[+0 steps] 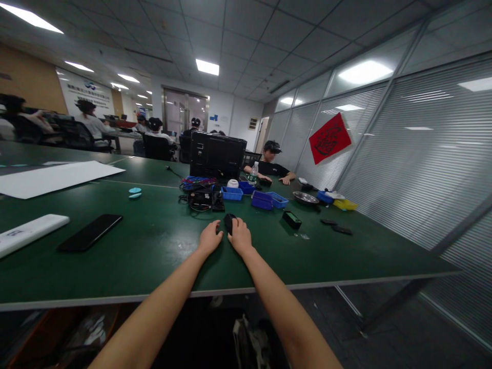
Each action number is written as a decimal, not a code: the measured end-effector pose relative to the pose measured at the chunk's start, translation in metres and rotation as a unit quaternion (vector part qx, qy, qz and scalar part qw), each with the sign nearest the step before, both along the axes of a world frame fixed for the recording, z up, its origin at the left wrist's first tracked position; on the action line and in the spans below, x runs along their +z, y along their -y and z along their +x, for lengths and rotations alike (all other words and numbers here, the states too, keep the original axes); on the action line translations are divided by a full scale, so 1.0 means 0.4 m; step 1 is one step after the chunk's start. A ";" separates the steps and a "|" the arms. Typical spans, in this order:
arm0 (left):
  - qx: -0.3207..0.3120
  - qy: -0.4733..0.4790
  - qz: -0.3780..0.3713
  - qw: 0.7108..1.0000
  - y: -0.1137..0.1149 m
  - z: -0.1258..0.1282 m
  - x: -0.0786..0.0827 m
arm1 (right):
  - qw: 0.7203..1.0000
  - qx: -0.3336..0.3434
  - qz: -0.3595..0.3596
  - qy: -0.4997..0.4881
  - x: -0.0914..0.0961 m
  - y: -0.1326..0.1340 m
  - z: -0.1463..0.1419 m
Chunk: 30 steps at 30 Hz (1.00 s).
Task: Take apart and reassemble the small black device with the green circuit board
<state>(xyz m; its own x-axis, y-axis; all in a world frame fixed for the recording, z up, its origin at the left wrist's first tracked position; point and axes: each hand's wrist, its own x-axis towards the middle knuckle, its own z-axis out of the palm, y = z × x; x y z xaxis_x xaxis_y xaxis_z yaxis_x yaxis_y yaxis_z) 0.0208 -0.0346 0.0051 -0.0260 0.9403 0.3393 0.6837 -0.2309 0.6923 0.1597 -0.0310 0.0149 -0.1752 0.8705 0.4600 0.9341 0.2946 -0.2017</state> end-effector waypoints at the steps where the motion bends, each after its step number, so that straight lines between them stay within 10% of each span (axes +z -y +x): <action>1: 0.000 0.000 0.005 1.000 -0.003 -0.001 -0.002 | 1.000 0.022 0.000 -0.002 0.000 0.005 -0.007; 7: 0.020 0.015 0.027 0.999 -0.011 -0.008 -0.002 | 0.978 0.118 -0.012 -0.174 -0.001 -0.014 0.002; 18: 0.053 -0.083 0.080 0.992 0.018 0.012 0.003 | 0.856 0.222 -0.196 -0.425 -0.022 -0.058 0.017; 30: 0.143 -0.074 -0.003 0.987 0.016 -0.038 0.028 | 0.867 0.110 -0.160 -0.460 -0.034 -0.090 0.055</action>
<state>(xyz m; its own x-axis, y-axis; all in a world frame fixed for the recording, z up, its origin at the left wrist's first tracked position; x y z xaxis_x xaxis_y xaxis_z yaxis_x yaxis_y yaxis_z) 0.0054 -0.0409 0.0163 -0.2413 0.9035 0.3542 0.8139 -0.0104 0.5810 0.1816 0.0049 0.0012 -0.0402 0.9712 0.2348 0.2631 0.2370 -0.9352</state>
